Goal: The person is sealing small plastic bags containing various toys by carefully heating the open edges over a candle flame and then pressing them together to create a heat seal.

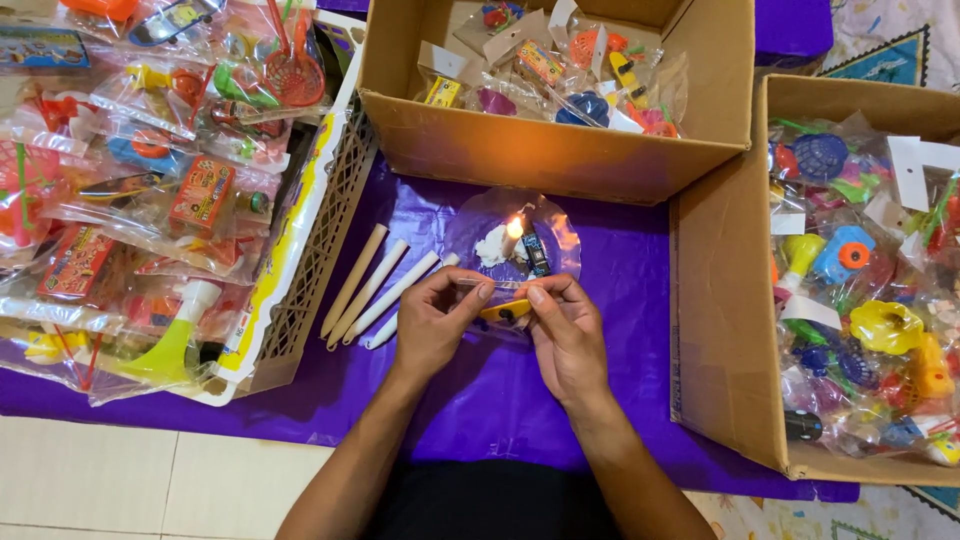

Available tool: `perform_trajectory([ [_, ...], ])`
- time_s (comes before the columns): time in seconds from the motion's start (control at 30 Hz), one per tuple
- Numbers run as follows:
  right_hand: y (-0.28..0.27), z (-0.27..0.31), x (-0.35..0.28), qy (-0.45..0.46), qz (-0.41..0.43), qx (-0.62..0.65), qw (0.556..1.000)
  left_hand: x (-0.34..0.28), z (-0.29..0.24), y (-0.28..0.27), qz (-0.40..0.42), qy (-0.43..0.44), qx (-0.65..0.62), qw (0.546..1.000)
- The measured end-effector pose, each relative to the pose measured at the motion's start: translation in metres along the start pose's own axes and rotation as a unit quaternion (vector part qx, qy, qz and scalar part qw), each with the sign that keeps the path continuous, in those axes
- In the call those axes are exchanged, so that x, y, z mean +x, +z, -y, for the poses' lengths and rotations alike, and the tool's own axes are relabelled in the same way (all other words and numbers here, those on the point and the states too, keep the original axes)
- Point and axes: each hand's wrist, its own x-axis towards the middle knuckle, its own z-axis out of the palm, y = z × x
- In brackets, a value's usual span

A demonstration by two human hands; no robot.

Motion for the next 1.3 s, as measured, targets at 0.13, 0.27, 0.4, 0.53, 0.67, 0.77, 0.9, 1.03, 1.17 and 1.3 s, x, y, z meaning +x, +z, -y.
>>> perform_trajectory([
  [0.13,0.005,-0.001,0.004,0.004,-0.010,-0.007,1.000,0.001,-0.005,-0.002,-0.016,0.014,0.029,0.999],
  [0.27,0.011,-0.001,0.010,-0.004,-0.023,0.002,1.000,0.004,-0.006,-0.001,-0.029,0.053,0.033,0.998],
  [0.4,0.015,-0.001,0.011,0.000,-0.038,0.000,0.999,0.004,-0.008,0.003,-0.026,0.037,-0.035,0.998],
  [0.53,0.016,-0.003,0.016,0.003,-0.047,-0.012,0.999,0.008,-0.002,0.004,-0.043,0.017,-0.020,0.999],
  [0.67,0.018,-0.008,0.019,0.024,-0.044,0.021,0.999,0.014,0.002,0.003,-0.072,-0.043,-0.039,0.996],
  [0.77,0.020,-0.012,0.020,0.036,-0.047,0.039,0.997,0.016,0.002,0.001,-0.076,-0.053,-0.039,0.995],
  [0.9,0.019,-0.017,0.022,0.044,-0.052,0.052,0.996,0.017,0.003,-0.001,-0.086,-0.061,-0.038,0.994],
  [1.03,0.031,-0.009,0.022,0.041,-0.047,0.058,0.996,0.021,0.006,0.000,-0.095,-0.055,-0.051,0.993],
  [1.17,0.035,-0.008,0.021,0.046,-0.057,0.071,0.995,0.022,0.000,0.000,-0.099,-0.062,-0.059,0.991],
  [1.3,0.040,-0.009,0.020,0.047,-0.072,0.073,0.994,0.023,-0.001,-0.002,-0.101,-0.064,-0.053,0.991],
])
